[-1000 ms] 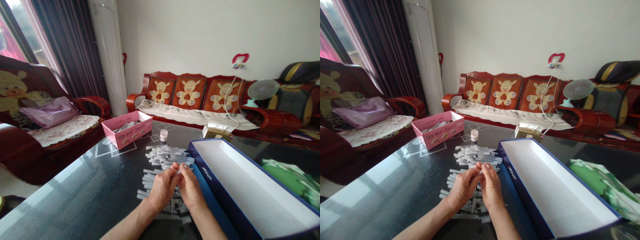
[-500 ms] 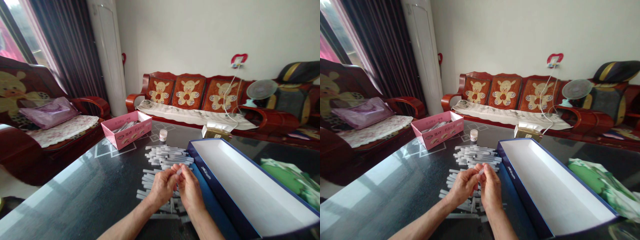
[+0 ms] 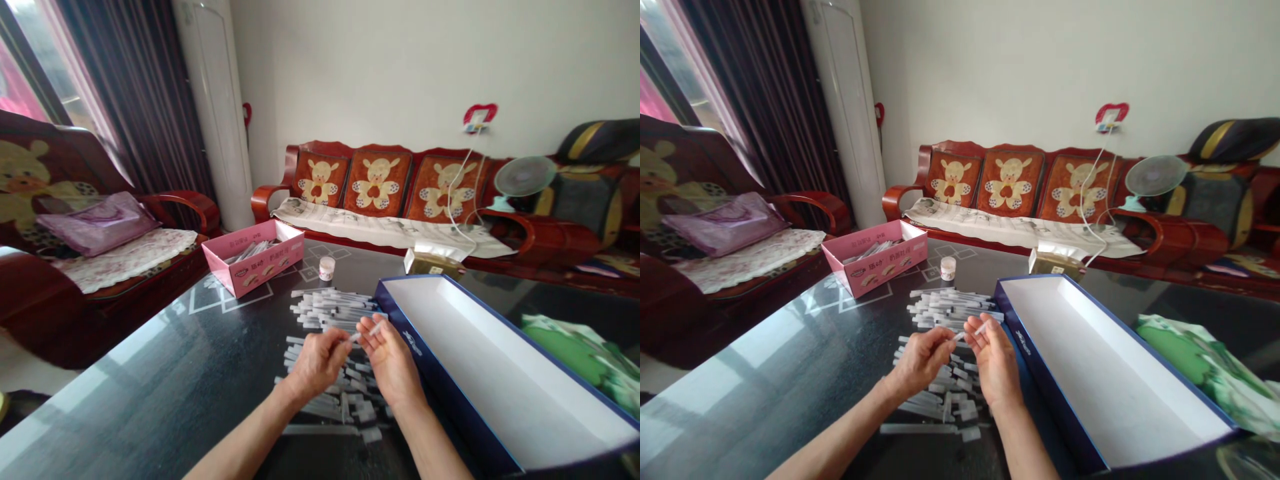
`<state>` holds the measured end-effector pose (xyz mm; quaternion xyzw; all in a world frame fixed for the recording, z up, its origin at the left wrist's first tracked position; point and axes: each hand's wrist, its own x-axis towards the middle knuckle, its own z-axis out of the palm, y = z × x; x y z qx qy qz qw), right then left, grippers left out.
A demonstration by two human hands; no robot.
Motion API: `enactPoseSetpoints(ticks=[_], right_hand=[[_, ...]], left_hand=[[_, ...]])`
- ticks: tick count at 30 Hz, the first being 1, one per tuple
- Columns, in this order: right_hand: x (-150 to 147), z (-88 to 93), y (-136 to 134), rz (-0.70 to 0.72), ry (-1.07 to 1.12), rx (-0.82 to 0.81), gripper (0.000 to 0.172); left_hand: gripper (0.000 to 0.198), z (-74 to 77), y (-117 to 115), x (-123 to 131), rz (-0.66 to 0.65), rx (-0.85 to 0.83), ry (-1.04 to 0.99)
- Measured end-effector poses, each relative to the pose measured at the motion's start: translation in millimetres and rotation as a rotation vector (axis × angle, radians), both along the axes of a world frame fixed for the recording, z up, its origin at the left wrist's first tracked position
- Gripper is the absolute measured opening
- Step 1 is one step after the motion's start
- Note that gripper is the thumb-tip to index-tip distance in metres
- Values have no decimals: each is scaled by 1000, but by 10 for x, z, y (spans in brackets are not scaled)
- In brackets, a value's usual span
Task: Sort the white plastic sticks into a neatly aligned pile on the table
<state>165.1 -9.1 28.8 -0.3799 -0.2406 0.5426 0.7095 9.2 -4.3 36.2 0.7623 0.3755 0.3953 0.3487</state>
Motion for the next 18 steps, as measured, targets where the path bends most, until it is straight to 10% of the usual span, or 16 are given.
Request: enactPoseSetpoints(ticks=[8, 18], right_hand=[[41, -104, -59, -22, -1343, 241, 17], [132, -164, -36, -118, -1584, 237, 19]], left_hand=[[17, -233, 173, -178, 220, 468, 243], [19, -263, 271, -267, 338, 541, 481]])
